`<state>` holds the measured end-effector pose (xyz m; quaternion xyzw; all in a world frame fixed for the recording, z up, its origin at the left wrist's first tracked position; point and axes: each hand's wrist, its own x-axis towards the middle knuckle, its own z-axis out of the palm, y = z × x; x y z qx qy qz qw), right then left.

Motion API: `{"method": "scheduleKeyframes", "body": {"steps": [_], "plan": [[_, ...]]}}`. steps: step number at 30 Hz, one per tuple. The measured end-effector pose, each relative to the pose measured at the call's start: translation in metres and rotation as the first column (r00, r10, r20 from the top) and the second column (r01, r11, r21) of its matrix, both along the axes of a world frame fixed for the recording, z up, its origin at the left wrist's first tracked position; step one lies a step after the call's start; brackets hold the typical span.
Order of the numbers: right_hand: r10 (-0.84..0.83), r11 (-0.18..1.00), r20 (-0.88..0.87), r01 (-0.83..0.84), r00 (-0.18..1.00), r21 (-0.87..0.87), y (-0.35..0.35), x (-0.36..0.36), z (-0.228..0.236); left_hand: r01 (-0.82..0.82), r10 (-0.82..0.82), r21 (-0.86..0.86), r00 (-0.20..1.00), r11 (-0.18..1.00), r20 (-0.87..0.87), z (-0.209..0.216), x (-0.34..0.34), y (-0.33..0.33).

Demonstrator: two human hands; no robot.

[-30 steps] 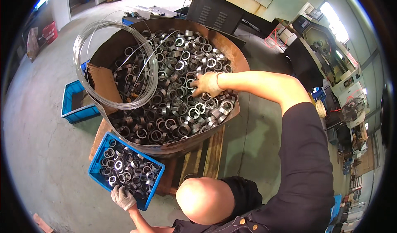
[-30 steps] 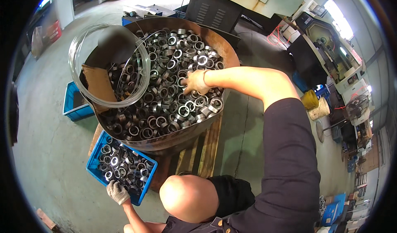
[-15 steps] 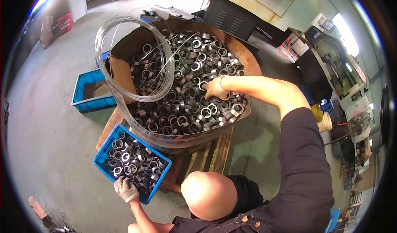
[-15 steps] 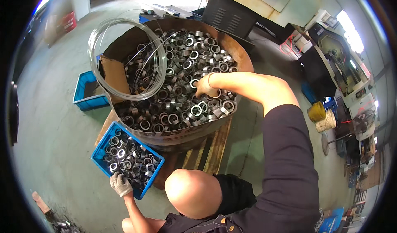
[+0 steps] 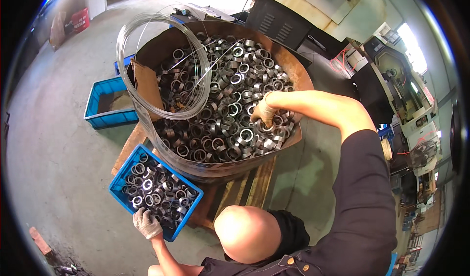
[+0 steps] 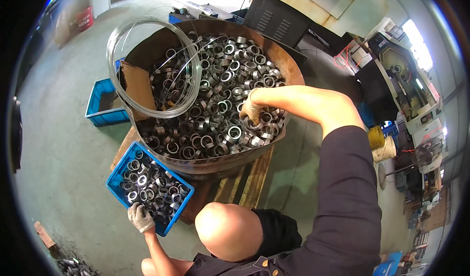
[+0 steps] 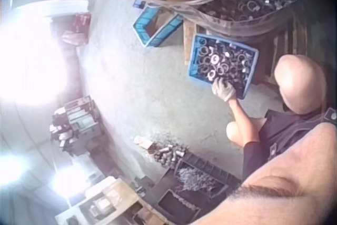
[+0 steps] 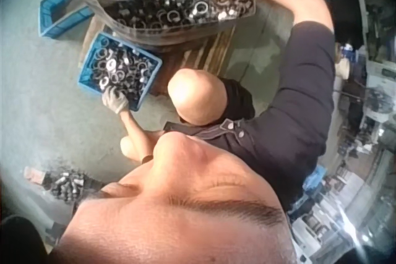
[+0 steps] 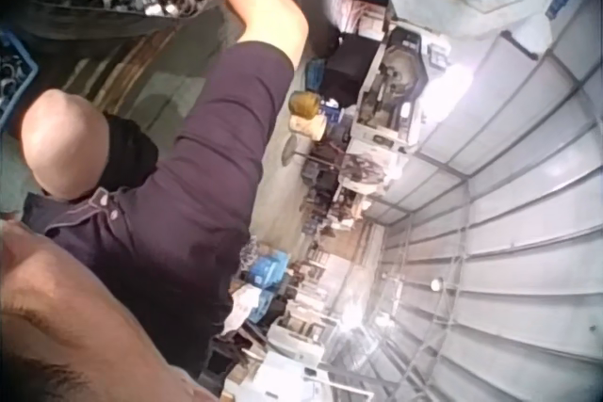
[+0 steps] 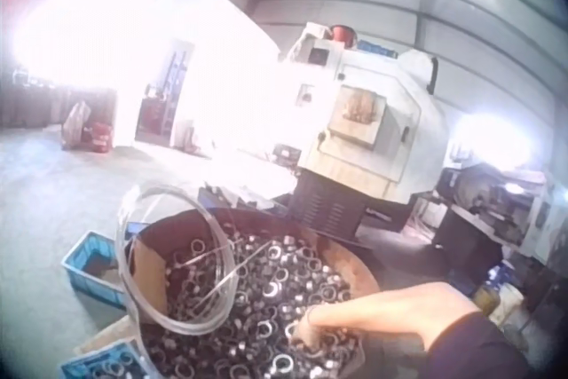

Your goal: The person sits on the floor and transfers small, cylindrical metal parts from a large metal bin into a blue plastic crate. They use gloved hands to pick up handfuls of parts and place them into the crate, repeating this action throughout the video.

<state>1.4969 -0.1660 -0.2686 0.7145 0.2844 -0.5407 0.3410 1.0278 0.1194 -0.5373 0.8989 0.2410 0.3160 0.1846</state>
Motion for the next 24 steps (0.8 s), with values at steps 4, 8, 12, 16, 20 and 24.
{"method": "scheduleKeyframes", "body": {"steps": [4, 8, 12, 16, 20, 24], "plan": [[-0.189, 0.982, 0.014, 0.189, 0.982, 0.027, -0.002, -0.01, -0.009, -0.005, 0.005, 0.015, 1.0, 1.0, -0.02, 0.001, -0.001, -0.002], [-0.167, 0.981, 0.086, 0.156, 0.982, 0.116, -0.012, -0.016, -0.006, -0.017, 0.019, 0.042, 0.999, 0.999, -0.044, 0.003, 0.001, -0.006], [0.148, 0.929, 0.269, -0.227, 0.952, 0.292, -0.027, -0.03, -0.009, -0.011, 0.012, 0.03, 0.999, 0.999, -0.049, 0.009, 0.005, -0.005], [0.149, 0.914, 0.254, -0.232, 0.956, 0.334, -0.016, -0.036, 0.001, -0.008, 0.009, 0.043, 0.999, 0.999, -0.036, 0.01, 0.003, -0.003], [-0.051, 0.896, 0.168, -0.029, 0.984, 0.443, -0.027, -0.022, -0.011, -0.017, 0.018, 0.051, 1.0, 0.999, -0.014, 0.009, 0.005, -0.005], [-0.221, 0.908, 0.082, 0.174, 0.972, 0.381, -0.021, -0.023, -0.009, -0.005, 0.006, 0.042, 1.0, 0.999, -0.017, 0.003, 0.002, -0.003]]}}
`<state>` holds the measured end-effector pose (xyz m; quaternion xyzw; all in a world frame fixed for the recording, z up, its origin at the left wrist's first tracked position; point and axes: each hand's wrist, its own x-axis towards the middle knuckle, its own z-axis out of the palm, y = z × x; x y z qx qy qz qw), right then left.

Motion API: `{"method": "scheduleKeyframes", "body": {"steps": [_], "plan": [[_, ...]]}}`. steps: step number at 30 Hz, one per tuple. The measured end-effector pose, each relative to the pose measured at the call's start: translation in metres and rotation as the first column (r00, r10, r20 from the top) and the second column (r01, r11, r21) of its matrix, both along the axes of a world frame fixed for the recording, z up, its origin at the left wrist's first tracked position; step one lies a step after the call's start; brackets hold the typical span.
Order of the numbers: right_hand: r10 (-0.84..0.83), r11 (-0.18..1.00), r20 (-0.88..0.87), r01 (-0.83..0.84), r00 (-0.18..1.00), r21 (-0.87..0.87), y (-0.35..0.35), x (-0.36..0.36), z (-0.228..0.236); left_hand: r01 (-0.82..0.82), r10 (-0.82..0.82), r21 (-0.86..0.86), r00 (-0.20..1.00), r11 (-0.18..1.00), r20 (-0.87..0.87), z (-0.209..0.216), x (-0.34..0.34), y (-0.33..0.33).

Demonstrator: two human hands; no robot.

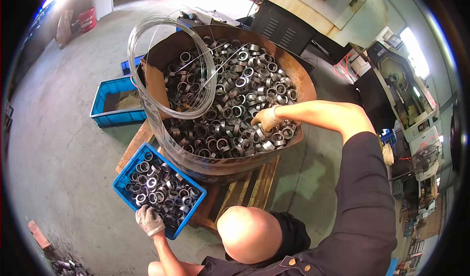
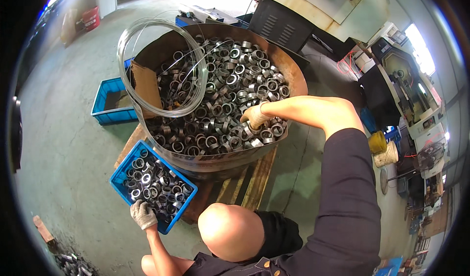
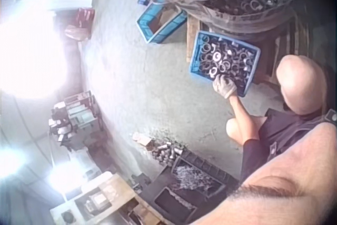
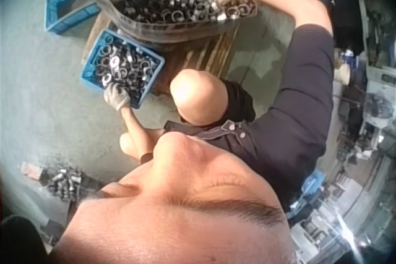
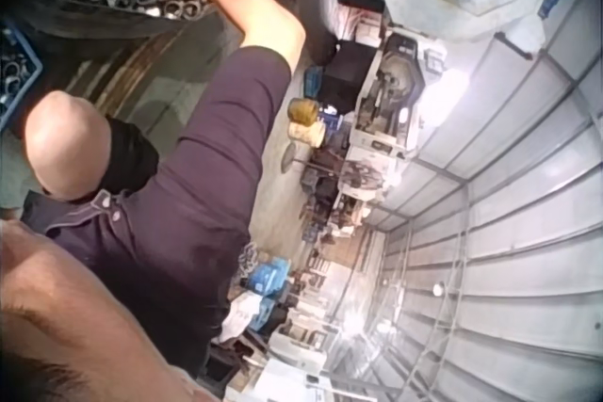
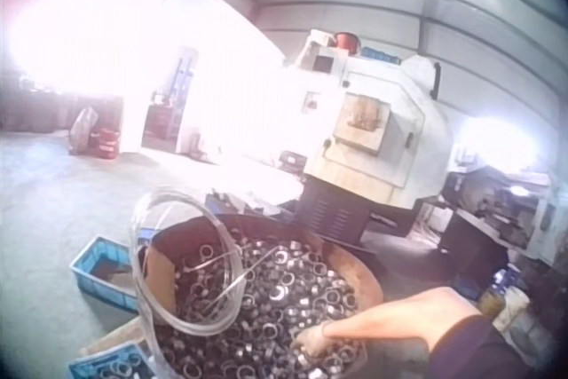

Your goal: The person sits on the floor and transfers small, cylindrical metal parts from a large metal bin into a blue plastic crate. They use gloved hands to pick up handfuls of parts and place them into the crate, repeating this action throughout the video.

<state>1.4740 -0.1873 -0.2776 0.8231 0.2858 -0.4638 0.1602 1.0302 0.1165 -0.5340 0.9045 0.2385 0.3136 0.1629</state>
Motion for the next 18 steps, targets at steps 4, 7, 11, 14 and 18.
{"method": "scheduleKeyframes", "body": {"steps": [4, 7, 11, 14, 18], "plan": [[-0.125, 0.967, -0.184, 0.078, 0.975, -0.243, 0.01, 0.008, -0.005, 0.011, -0.011, -0.001, 1.0, 1.0, 0.013, -0.001, 0.0, 0.0], [-0.254, 0.891, -0.109, 0.189, 0.961, -0.413, 0.032, -0.008, 0.006, 0.007, -0.007, -0.016, 1.0, 1.0, 0.012, -0.002, -0.001, 0.001], [-0.253, 0.913, -0.154, 0.184, 0.955, -0.364, 0.033, -0.002, -0.012, 0.0, 0.0, -0.008, 1.0, 1.0, 0.021, 0.002, -0.006, 0.007], [-0.275, 0.925, -0.249, 0.185, 0.929, -0.331, 0.0, 0.023, -0.033, 0.026, -0.026, -0.013, 0.998, 1.0, 0.054, -0.002, 0.006, -0.004], [-0.279, 0.929, -0.228, 0.201, 0.933, -0.312, 0.021, 0.004, -0.033, 0.015, -0.015, -0.026, 1.0, 1.0, 0.002, 0.005, -0.002, 0.002]]}}
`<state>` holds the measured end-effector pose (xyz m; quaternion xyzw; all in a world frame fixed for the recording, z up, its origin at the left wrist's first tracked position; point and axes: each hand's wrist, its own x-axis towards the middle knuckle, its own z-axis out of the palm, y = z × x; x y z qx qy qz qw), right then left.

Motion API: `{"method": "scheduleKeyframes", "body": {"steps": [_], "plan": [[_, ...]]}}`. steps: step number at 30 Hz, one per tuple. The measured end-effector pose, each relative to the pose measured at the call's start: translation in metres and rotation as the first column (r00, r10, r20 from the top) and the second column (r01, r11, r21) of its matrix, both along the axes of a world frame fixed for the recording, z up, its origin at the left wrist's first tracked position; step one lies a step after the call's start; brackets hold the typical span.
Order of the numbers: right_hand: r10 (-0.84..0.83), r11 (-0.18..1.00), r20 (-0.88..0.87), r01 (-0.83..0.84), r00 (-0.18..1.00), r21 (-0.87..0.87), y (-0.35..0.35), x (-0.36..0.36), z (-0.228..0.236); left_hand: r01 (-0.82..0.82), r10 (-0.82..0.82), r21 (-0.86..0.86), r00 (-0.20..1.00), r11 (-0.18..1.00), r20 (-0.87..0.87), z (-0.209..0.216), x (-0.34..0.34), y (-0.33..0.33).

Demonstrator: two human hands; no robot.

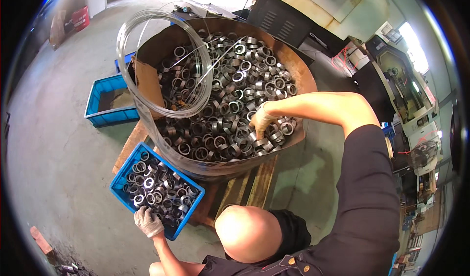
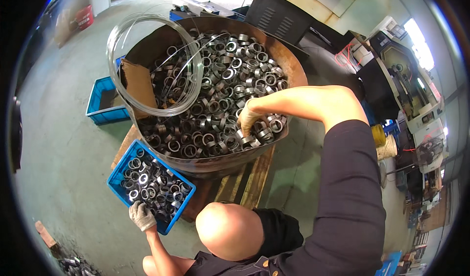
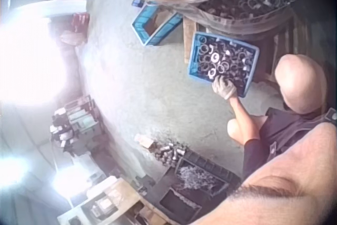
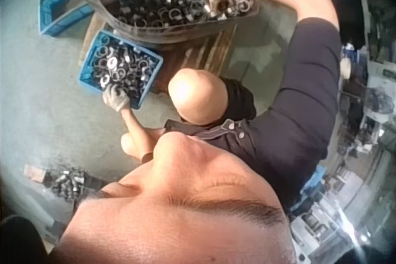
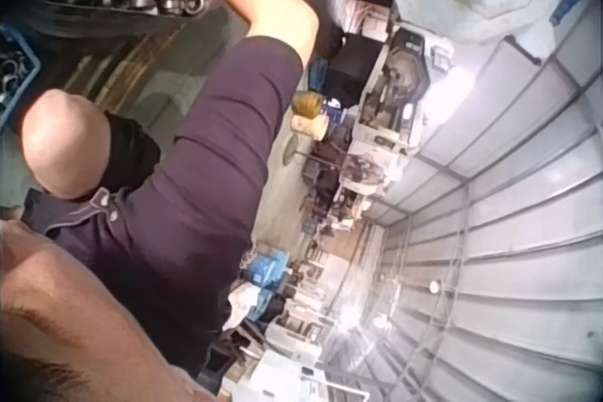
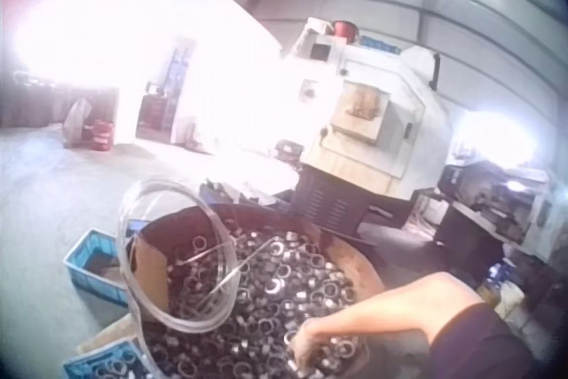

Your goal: The person sits on the floor and transfers small, cylindrical metal parts from a large metal bin into a blue plastic crate. They use gloved hands to pick up handfuls of parts and place them into the crate, repeating this action throughout the video.

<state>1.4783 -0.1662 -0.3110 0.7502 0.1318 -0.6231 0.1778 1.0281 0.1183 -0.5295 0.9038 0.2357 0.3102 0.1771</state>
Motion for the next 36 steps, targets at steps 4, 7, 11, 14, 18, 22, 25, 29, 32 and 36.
{"method": "scheduleKeyframes", "body": {"steps": [4, 7, 11, 14, 18, 22, 25, 29, 32, 36], "plan": [[0.386, 0.88, 0.281, -0.443, 0.878, 0.173, -0.004, -0.022, 0.026, 0.006, -0.007, 0.025, 1.0, 1.0, 0.025, 0.001, 0.002, -0.002], [0.392, 0.842, 0.386, -0.494, 0.835, 0.215, -0.014, -0.027, 0.025, 0.011, -0.011, 0.006, 1.0, 1.0, 0.004, -0.001, 0.005, -0.003], [0.357, 0.869, 0.417, -0.461, 0.836, 0.18, -0.002, -0.045, 0.027, -0.001, 0.002, 0.03, 1.0, 1.0, -0.019, 0.0, 0.003, -0.001], [0.316, 0.894, 0.39, -0.409, 0.865, 0.183, 0.004, -0.052, 0.034, -0.003, 0.004, 0.022, 0.999, 1.0, -0.035, 0.0, 0.002, -0.001], [0.381, 0.908, 0.317, -0.416, 0.869, 0.048, 0.016, -0.045, 0.027, -0.009, 0.01, 0.029, 1.0, 1.0, -0.017, -0.001, 0.002, -0.001], [0.414, 0.901, 0.28, -0.433, 0.866, 0.007, 0.009, -0.031, -0.001, 0.012, -0.012, -0.011, 1.0, 1.0, 0.006, -0.009, -0.001, 0.001], [0.511, 0.848, 0.201, -0.529, 0.836, 0.04, 0.006, -0.016, -0.016, 0.004, -0.004, 0.001, 1.0, 1.0, 0.007, -0.006, -0.001, 0.001], [0.341, 0.933, 0.212, -0.357, 0.916, 0.043, 0.008, -0.021, -0.017, 0.009, -0.009, 0.004, 1.0, 1.0, -0.018, -0.002, -0.004, 0.005], [0.461, 0.881, 0.221, -0.473, 0.859, 0.001, 0.012, -0.022, -0.006, 0.028, -0.028, 0.014, 1.0, 1.0, 0.003, -0.008, -0.002, 0.004], [0.504, 0.83, 0.33, -0.554, 0.798, 0.07, 0.004, -0.034, 0.002, 0.012, -0.013, 0.035, 1.0, 0.999, 0.027, -0.009, 0.001, 0.001]]}}
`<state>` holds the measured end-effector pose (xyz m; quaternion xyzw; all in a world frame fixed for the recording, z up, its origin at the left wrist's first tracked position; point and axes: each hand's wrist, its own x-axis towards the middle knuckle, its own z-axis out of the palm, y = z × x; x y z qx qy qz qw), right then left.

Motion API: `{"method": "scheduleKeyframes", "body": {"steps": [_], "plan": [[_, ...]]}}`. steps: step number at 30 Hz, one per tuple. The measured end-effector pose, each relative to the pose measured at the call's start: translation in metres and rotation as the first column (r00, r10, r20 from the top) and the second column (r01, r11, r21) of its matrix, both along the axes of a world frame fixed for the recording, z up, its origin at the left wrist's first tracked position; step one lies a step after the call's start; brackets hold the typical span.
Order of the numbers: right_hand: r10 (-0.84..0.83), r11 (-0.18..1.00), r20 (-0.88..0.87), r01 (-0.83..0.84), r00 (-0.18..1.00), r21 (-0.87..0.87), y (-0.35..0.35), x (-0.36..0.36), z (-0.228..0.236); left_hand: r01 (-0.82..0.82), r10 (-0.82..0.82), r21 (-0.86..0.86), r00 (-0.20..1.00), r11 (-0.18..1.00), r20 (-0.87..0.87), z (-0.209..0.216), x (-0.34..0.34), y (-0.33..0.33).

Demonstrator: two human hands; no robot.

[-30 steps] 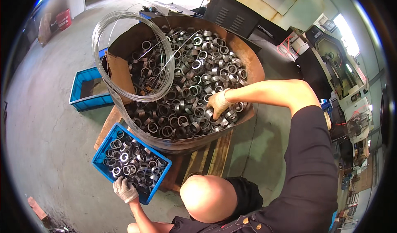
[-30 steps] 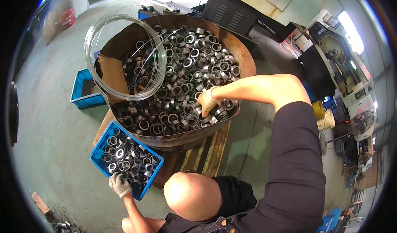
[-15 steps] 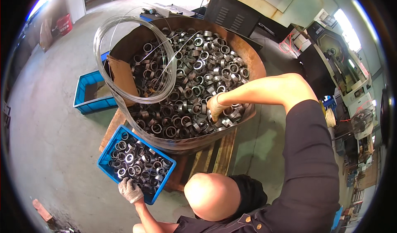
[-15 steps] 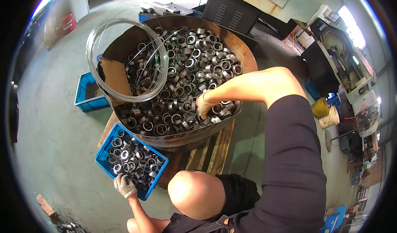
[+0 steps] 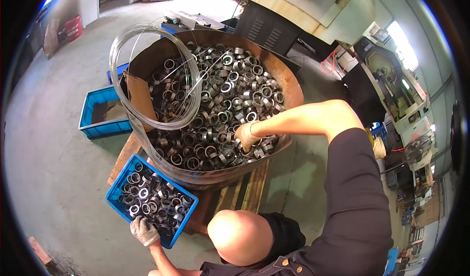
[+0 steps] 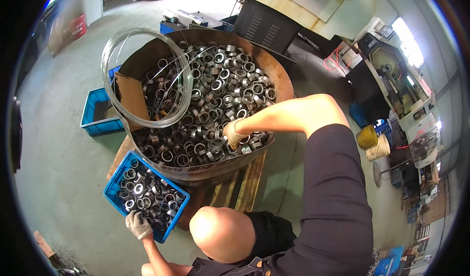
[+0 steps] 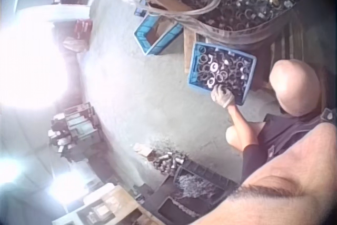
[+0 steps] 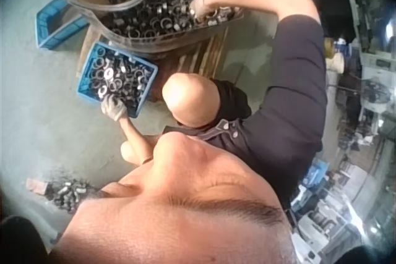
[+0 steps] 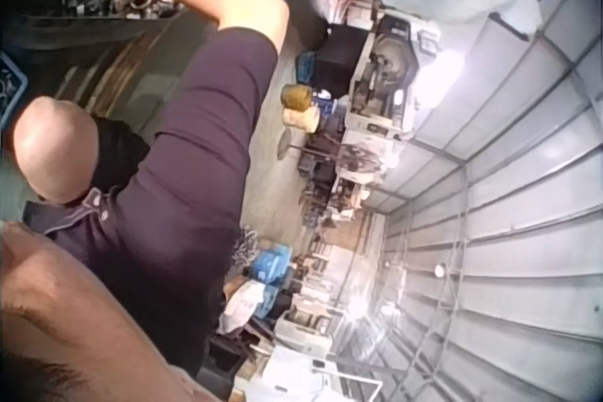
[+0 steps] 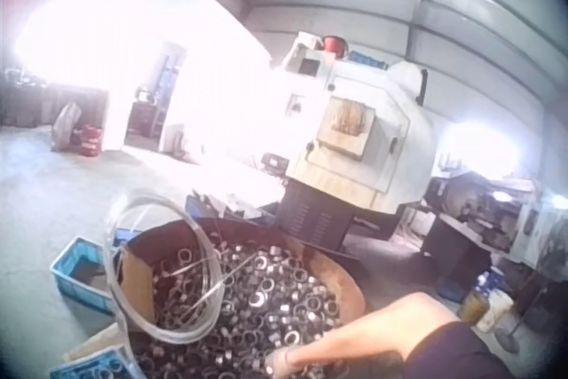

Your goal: The person sits on the floor and transfers small, cylindrical metal parts from a large metal bin into a blue plastic crate. They use gloved hands to pick up handfuls of parts and place them into the crate, repeating this action throughout the video.

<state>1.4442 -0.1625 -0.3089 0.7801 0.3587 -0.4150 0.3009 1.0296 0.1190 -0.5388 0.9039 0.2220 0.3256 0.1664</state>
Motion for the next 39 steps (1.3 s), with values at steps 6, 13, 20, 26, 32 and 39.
{"method": "scheduleKeyframes", "body": {"steps": [6, 13, 20, 26, 32, 39], "plan": [[-0.022, 1.0, 0.108, 0.02, 0.994, 0.018, 0.005, -0.027, 0.022, 0.002, -0.001, -0.03, 1.0, 1.0, 0.019, 0.007, 0.003, 0.002], [0.092, 0.984, 0.024, -0.087, 0.996, -0.153, 0.02, -0.014, 0.01, -0.032, 0.032, -0.001, 0.999, 0.999, 0.033, 0.006, -0.001, 0.003], [0.113, 0.993, 0.076, -0.11, 0.991, -0.037, 0.006, -0.012, 0.007, -0.019, 0.021, -0.025, 0.996, 0.999, 0.085, 0.014, 0.005, 0.0], [-0.401, 0.892, -0.06, 0.404, 0.914, 0.204, 0.013, -0.024, 0.04, -0.018, 0.02, -0.033, 0.998, 0.999, 0.063, 0.008, -0.004, 0.004], [-0.584, 0.648, -0.31, 0.661, 0.75, 0.379, 0.016, -0.017, 0.053, -0.022, 0.022, -0.01, 0.997, 1.0, 0.071, 0.014, -0.003, 0.003], [-0.423, 0.3, -0.693, 0.812, 0.584, 0.501, 0.021, -0.025, 0.104, -0.037, 0.037, -0.003, 0.992, 0.999, 0.121, 0.012, 0.005, -0.001]]}}
